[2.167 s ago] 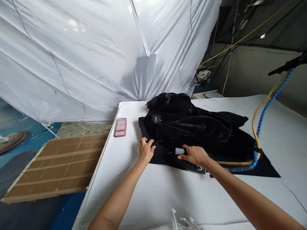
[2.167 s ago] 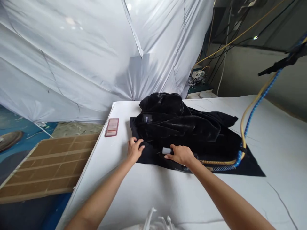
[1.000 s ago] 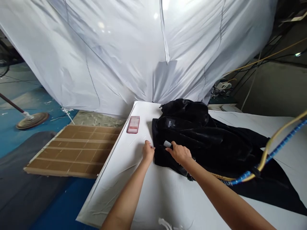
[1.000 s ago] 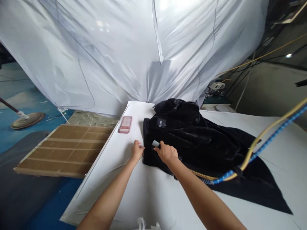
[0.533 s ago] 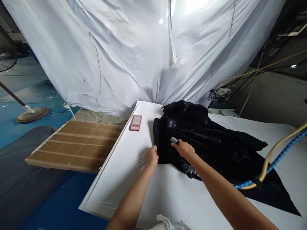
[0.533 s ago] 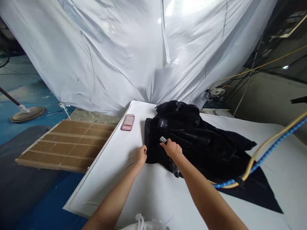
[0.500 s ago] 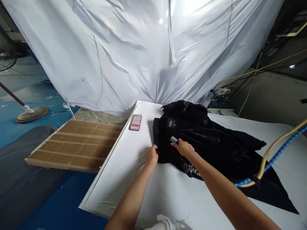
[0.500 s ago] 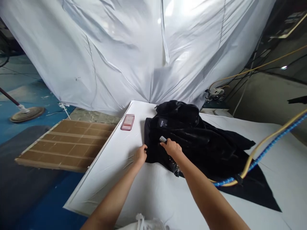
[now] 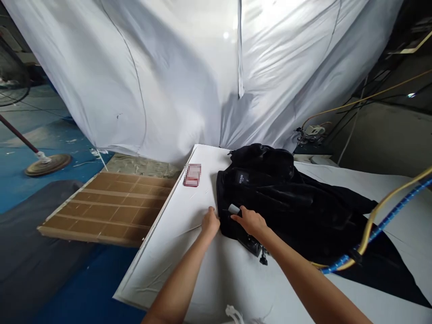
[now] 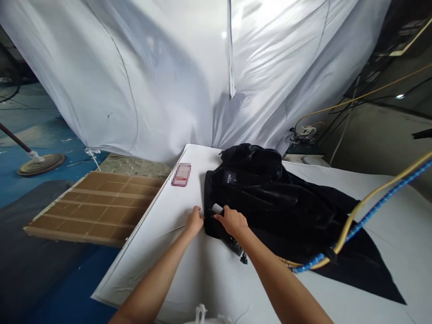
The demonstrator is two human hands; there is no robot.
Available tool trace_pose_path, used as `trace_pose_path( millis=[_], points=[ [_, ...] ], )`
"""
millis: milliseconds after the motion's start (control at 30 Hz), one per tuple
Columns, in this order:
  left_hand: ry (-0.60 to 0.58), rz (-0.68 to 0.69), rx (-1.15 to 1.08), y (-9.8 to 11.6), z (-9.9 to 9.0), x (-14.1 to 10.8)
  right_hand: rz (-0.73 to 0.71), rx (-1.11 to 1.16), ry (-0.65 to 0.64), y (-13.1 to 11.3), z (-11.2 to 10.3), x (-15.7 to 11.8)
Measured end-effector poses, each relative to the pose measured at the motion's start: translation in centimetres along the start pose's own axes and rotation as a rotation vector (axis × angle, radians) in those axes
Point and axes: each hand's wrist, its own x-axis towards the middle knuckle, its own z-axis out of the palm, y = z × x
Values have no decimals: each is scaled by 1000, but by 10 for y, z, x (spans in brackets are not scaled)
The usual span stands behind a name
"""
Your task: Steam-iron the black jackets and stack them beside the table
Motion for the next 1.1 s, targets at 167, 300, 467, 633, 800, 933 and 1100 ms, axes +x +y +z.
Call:
trace_pose_path(
  millis=[167, 300, 467, 633, 800, 933, 1100],
  points=[
    [4, 66, -125, 8, -22, 66, -46, -30, 4, -3, -1, 12],
    [-83, 182, -215, 31, -16, 103, -25, -50, 15, -8, 0, 14],
    [-107, 274, -288, 40, -10, 113, 29, -42, 38, -17, 3, 19],
    [-24, 290, -314, 38, -25, 111, 86, 23, 39, -28, -3, 37],
    [191, 267, -367, 36, -53, 88, 79, 34, 44, -41, -16, 61],
    [364, 287, -442, 23, -69, 51, -9, 2, 13, -53, -17, 68],
    [457, 256, -483, 8, -76, 13, -138, -34, -53, -61, -7, 58]
  ],
)
